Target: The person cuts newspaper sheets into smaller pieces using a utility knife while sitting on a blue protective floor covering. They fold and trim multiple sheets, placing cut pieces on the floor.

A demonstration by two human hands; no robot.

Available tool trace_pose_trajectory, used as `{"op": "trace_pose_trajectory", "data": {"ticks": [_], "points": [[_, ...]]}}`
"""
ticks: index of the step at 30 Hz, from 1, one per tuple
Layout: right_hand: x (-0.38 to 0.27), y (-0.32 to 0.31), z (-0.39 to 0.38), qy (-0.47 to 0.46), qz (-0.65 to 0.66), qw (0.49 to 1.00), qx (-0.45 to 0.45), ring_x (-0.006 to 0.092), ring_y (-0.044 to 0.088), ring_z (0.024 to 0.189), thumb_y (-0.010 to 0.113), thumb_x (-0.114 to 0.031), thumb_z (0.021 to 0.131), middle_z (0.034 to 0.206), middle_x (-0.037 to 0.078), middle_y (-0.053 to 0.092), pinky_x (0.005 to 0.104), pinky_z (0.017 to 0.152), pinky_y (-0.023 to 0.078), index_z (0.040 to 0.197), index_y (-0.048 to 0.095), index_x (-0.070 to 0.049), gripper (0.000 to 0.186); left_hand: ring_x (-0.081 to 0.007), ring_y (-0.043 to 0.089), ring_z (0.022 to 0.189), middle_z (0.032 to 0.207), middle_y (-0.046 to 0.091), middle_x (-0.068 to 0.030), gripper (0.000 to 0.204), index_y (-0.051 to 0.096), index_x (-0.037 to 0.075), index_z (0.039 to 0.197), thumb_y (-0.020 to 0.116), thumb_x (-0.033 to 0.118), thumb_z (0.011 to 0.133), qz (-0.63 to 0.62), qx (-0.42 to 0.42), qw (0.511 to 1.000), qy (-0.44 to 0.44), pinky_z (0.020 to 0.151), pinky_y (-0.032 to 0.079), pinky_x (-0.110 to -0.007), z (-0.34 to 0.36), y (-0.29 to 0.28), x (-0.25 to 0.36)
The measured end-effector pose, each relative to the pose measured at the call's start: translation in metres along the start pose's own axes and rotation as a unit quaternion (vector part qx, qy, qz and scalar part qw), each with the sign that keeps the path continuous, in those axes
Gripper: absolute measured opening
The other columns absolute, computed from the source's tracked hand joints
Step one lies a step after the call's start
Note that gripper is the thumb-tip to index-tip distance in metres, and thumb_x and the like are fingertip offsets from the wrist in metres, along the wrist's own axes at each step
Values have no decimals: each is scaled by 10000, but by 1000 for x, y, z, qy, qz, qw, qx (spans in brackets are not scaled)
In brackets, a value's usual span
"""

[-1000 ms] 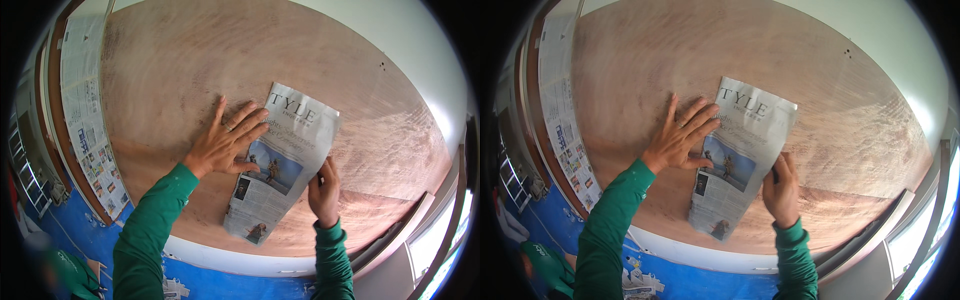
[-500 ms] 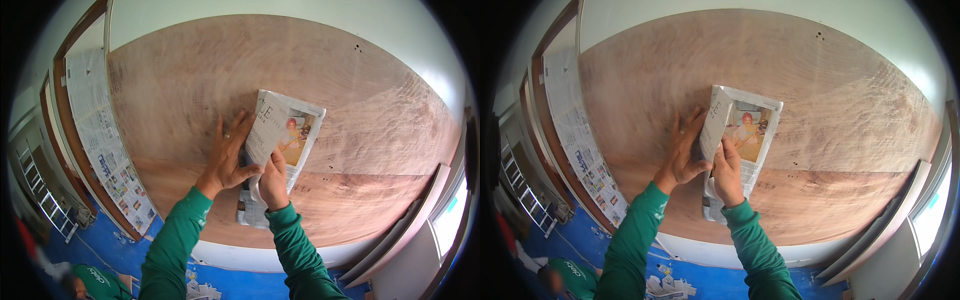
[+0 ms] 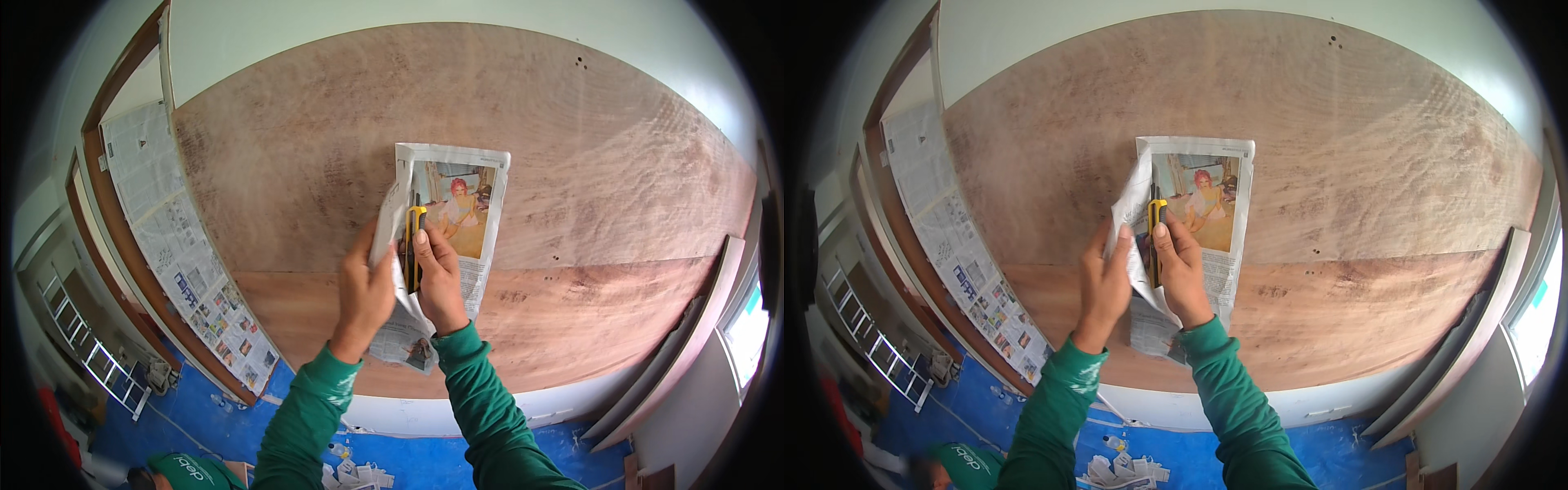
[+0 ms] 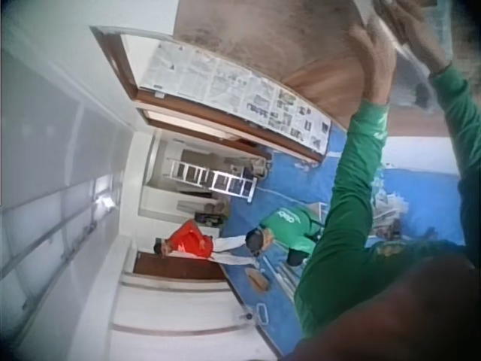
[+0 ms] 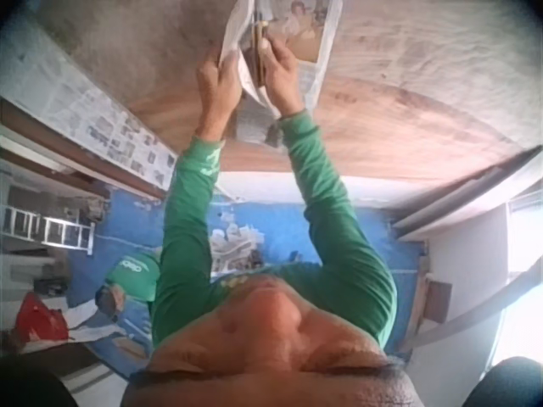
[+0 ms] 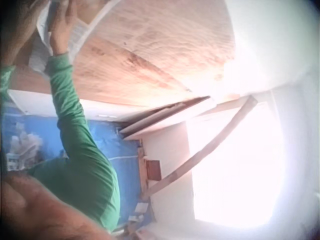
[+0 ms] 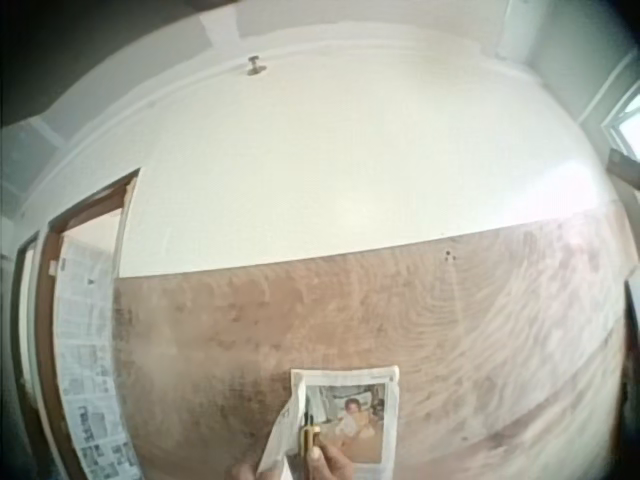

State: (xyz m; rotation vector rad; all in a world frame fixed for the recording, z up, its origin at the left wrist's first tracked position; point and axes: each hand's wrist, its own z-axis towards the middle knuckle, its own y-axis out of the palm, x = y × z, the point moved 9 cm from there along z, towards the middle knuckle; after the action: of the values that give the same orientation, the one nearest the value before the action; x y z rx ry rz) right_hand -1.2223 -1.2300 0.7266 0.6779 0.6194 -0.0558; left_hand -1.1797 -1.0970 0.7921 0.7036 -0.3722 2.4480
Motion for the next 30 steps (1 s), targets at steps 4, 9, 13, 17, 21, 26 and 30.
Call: {"op": "trace_pose_trajectory", "data": {"ticks": [4, 9, 13, 17, 21, 26, 30], "points": [[-13, 0, 1, 12, -44, 998, -32, 65, 607, 884, 616, -310, 1188, 1033, -20, 678, 236, 820, 526, 1519, 621, 3, 456, -182, 704, 1170, 1272, 791, -172, 504, 705, -82, 1379, 574, 365, 1186, -43, 15, 994, -102, 978, 562, -354, 17, -48, -24], [-35, 5, 12, -76, -179, 981, -11, 70, 607, 985, 561, -304, 1212, 1132, -5, 700, 231, 872, 508, 1472, 632, 15, 418, -197, 750, 1081, 1206, 822, -154, 487, 745, -75, 1352, 618, 358, 1168, -30, -30, 982, -185, 935, 568, -360, 51, -94, -47], [-50, 14, 17, -146, -347, 927, -14, 76, 573, 933, 532, -260, 1220, 1095, 6, 662, 243, 820, 503, 1544, 567, 42, 444, -298, 774, 1016, 1162, 817, -197, 361, 762, -23, 1311, 714, 257, 1088, 221, -57, 965, -129, 905, 586, -404, 68, -115, -50], [-62, 19, 16, -214, -435, 875, 10, 98, 576, 878, 541, -195, 1204, 1072, 39, 657, 267, 759, 512, 1569, 535, 35, 431, -368, 712, 1138, 1338, 710, -204, 415, 682, 20, 1389, 768, 101, 991, 420, 41, 896, 136, 960, 562, -491, 61, -100, -10], [-66, 29, 13, -272, -500, 822, 9, 153, 652, 1024, 529, -139, 1191, 1208, 112, 697, 301, 899, 554, 1605, 507, 36, 450, -339, 559, 1397, 1554, 558, -159, 515, 648, 70, 1463, 757, 65, 960, 475, -4, 792, 383, 1123, 469, -530, 56, -55, 14], [-70, 35, 14, -275, -505, 818, 6, 376, 703, 1264, 563, -45, 1138, 1444, 304, 651, 445, 1103, 538, 1650, 453, 20, 527, -317, 534, 1334, 1483, 569, -130, 611, 612, 79, 1567, 763, 257, 1002, 478, -64, 784, 391, 1134, 455, -478, 85, -36, 2], [-78, 60, 10, -319, -608, 727, 11, 360, 733, 1194, 567, -21, 1122, 1434, 283, 653, 439, 1017, 589, 1700, 403, -12, 601, -294, 505, 1304, 1478, 546, -109, 700, 591, 111, 1610, 795, 369, 993, 455, -63, 785, 417, 1138, 452, -460, 97, -39, -2]]}}
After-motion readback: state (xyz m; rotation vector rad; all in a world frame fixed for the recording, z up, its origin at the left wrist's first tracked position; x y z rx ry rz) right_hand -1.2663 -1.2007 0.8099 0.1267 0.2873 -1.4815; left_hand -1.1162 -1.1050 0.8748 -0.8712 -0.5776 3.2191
